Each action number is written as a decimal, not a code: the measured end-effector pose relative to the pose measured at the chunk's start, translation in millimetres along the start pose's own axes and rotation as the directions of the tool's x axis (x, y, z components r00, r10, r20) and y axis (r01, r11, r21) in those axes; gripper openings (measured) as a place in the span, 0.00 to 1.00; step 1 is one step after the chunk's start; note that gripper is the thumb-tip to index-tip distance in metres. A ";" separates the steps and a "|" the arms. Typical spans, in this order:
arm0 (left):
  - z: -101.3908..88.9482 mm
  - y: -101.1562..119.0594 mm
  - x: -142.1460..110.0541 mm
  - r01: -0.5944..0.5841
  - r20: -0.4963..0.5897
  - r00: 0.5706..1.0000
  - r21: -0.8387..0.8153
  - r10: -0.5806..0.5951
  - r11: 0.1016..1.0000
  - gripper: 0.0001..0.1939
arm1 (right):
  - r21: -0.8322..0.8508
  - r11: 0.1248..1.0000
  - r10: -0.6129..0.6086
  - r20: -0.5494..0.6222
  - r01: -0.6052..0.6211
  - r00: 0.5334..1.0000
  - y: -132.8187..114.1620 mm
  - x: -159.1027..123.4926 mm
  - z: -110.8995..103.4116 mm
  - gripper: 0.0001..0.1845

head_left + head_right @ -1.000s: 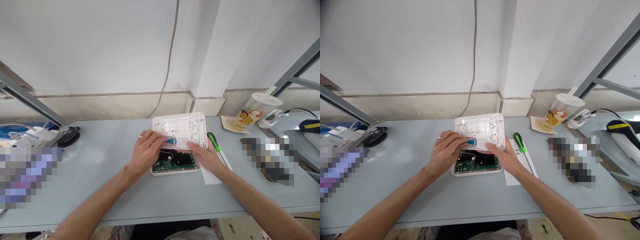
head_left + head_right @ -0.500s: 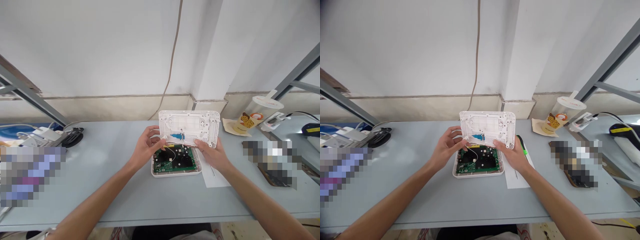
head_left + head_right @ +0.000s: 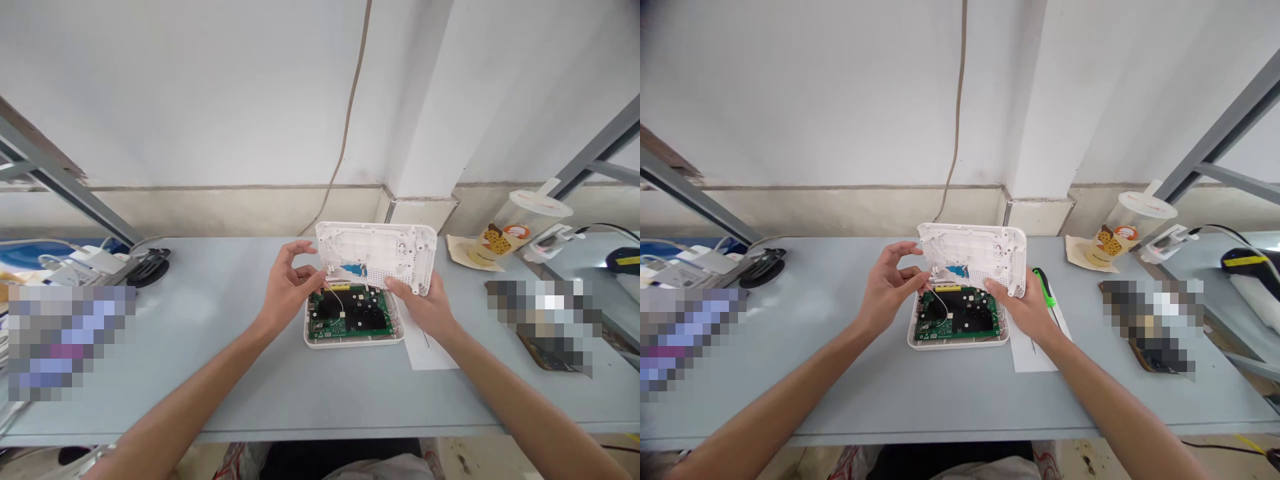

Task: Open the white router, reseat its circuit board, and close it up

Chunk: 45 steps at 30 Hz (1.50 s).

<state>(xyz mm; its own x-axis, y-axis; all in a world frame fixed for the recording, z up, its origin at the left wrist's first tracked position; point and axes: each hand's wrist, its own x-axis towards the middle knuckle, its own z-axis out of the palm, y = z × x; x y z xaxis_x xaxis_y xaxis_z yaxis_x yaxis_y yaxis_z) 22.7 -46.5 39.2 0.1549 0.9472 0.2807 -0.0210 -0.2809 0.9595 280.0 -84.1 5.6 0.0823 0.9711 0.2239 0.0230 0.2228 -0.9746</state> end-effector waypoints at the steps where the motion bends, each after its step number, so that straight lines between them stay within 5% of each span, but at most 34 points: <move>1: -0.5 -0.1 0.7 0.015 0.022 1.000 0.001 -0.015 1.000 0.27 | 0.064 0.998 0.007 0.009 -0.008 1.000 0.9 0.7 0.4 0.32; 4: -3.9 -0.6 3.9 0.086 0.149 0.985 0.005 -0.086 0.996 0.29 | 0.195 0.979 0.054 0.067 -0.067 0.996 -0.9 6.2 -5.3 0.35; 6: -6.5 -0.8 6.3 0.106 0.178 0.978 0.006 -0.105 0.994 0.25 | 0.189 0.972 0.102 0.206 -0.142 0.973 -7.5 12.3 -17.1 0.34; 9: -8.2 -1.8 8.5 0.093 0.138 0.986 0.030 -0.096 0.995 0.22 | 0.096 0.968 0.156 0.492 -0.231 0.856 -21.5 22.1 -41.9 0.34; 12: -6.5 -5.4 7.9 0.060 0.105 0.992 0.117 -0.072 0.991 0.21 | 0.101 0.951 0.173 0.611 -0.292 0.773 -31.3 28.4 -58.7 0.47; 16: -1.8 -10.7 3.1 -0.105 0.009 0.994 0.351 0.109 0.930 0.14 | 0.136 0.956 0.153 0.525 -0.260 0.838 -30.1 29.6 -54.1 0.43; 21: 0.8 -7.1 -2.7 -0.367 0.067 0.906 0.617 0.418 0.696 0.03 | 0.137 0.968 0.129 0.448 -0.211 0.884 -21.4 29.8 -43.2 0.40; 24: -2.5 -4.3 -2.5 -0.503 0.160 0.815 0.672 0.558 0.543 0.05 | 0.118 0.966 0.141 0.512 -0.232 0.847 -23.4 32.2 -48.5 0.36; 27: -7.5 -4.6 0.4 -0.599 0.259 0.761 0.632 0.595 0.491 0.11 | -0.037 0.974 0.201 0.597 -0.224 0.777 -27.7 32.9 -55.9 0.39; 30: -12.2 -6.4 4.8 -0.646 0.304 0.750 0.530 0.588 0.550 0.14 | -0.252 0.966 0.209 0.654 -0.051 0.727 -27.3 29.7 -56.4 0.50; 34: -18.6 -7.7 10.8 -0.654 0.343 0.754 0.467 0.560 0.595 0.14 | -0.501 0.825 0.152 0.643 0.262 0.750 -21.8 22.1 -45.0 0.64; 38: -28.6 -5.4 15.5 -0.652 0.374 0.758 0.457 0.535 0.605 0.12 | -0.573 0.746 0.177 0.661 0.339 0.729 -20.0 16.7 -34.8 0.73; 42: -47.6 2.2 21.2 -0.537 0.513 0.819 0.530 0.255 0.657 0.16 | -0.573 0.726 0.118 0.647 0.379 0.753 -19.5 17.7 -34.2 0.67; 45: -64.4 7.7 26.0 -0.435 0.597 0.803 0.582 0.002 0.687 0.20 | -0.569 0.719 0.118 0.666 0.399 0.736 -17.9 19.3 -34.7 0.64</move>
<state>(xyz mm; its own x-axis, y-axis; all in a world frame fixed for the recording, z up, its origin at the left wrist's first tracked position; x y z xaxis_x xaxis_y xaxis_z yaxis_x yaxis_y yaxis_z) -37.1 -14.0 55.4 0.7136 0.6674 0.2132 0.4934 -0.6947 0.5234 315.8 -72.3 27.6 -0.6006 0.7982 0.0471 0.6161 0.4995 -0.6090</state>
